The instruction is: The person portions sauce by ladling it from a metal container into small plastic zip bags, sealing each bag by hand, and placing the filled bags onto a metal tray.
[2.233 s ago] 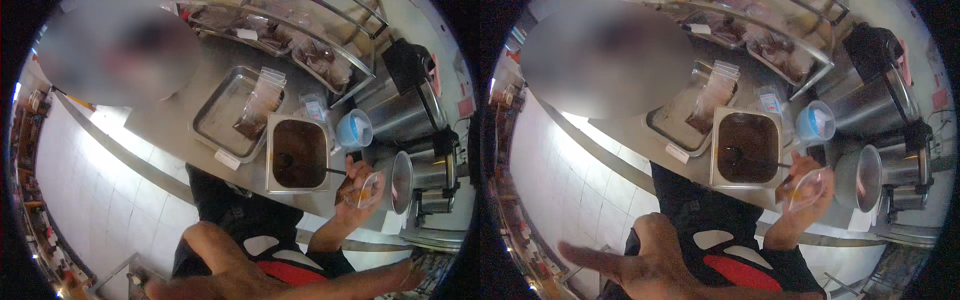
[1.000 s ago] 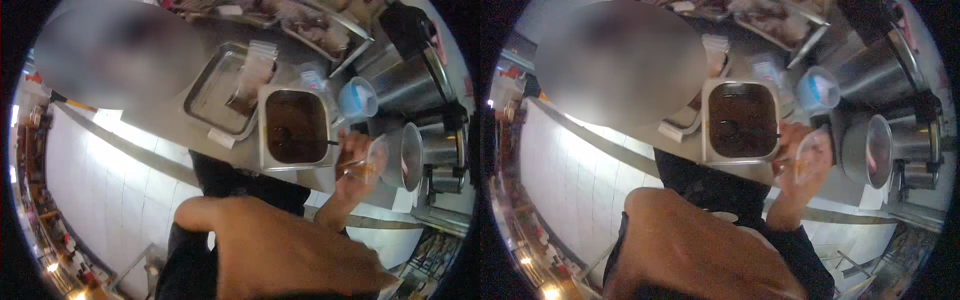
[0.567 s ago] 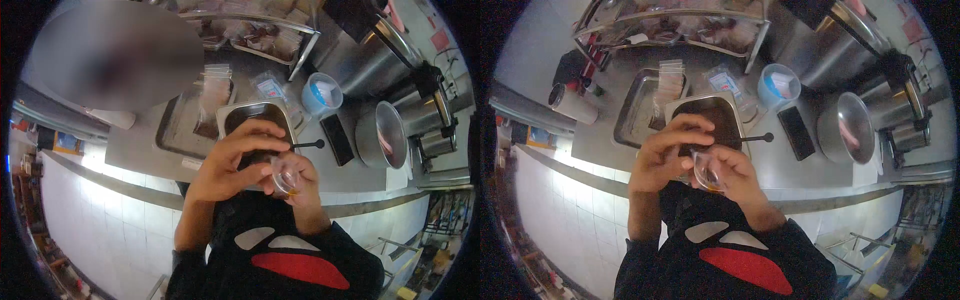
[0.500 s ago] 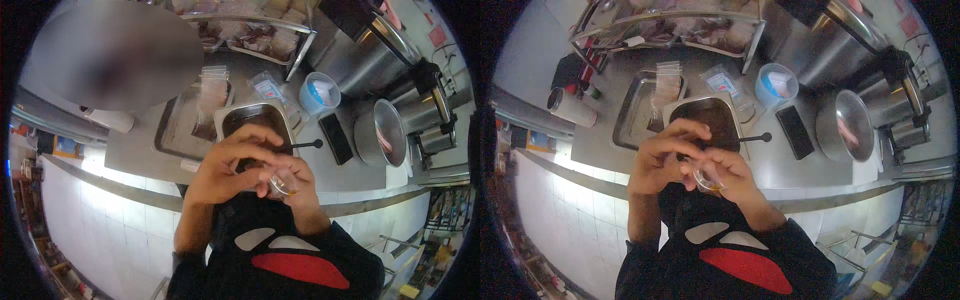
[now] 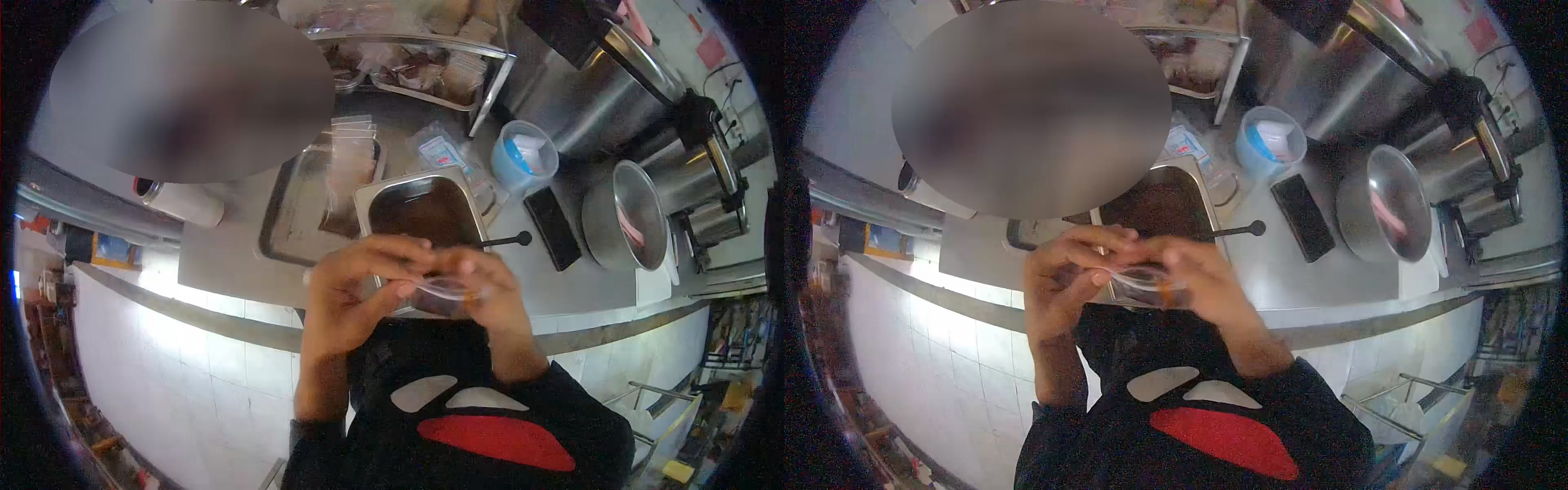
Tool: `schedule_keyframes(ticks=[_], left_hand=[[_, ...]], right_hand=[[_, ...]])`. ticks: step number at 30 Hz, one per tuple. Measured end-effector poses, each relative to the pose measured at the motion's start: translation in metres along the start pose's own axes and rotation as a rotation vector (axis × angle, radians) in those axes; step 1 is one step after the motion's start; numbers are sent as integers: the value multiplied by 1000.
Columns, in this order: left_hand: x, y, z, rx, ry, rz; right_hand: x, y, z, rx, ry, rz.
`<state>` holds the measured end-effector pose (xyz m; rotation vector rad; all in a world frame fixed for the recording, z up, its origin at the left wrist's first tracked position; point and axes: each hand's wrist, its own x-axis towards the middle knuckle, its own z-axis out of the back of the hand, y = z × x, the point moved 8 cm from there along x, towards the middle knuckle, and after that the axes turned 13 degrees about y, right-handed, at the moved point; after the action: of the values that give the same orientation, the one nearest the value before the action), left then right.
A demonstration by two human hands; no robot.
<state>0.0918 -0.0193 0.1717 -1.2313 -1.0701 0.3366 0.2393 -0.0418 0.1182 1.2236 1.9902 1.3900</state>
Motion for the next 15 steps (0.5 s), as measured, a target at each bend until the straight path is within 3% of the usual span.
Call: schedule_keyframes(ticks=[7,10,15], left_hand=[[-21,3,20,111,-279,207],[-24,3,15,182,-354,240],[-26,-1,12,331,-315,121]], right_hand=[[2,48,5,-417,-162,366],[10,52,-11,-610,-151,349],[23,55,-28,-857,-70,312]])
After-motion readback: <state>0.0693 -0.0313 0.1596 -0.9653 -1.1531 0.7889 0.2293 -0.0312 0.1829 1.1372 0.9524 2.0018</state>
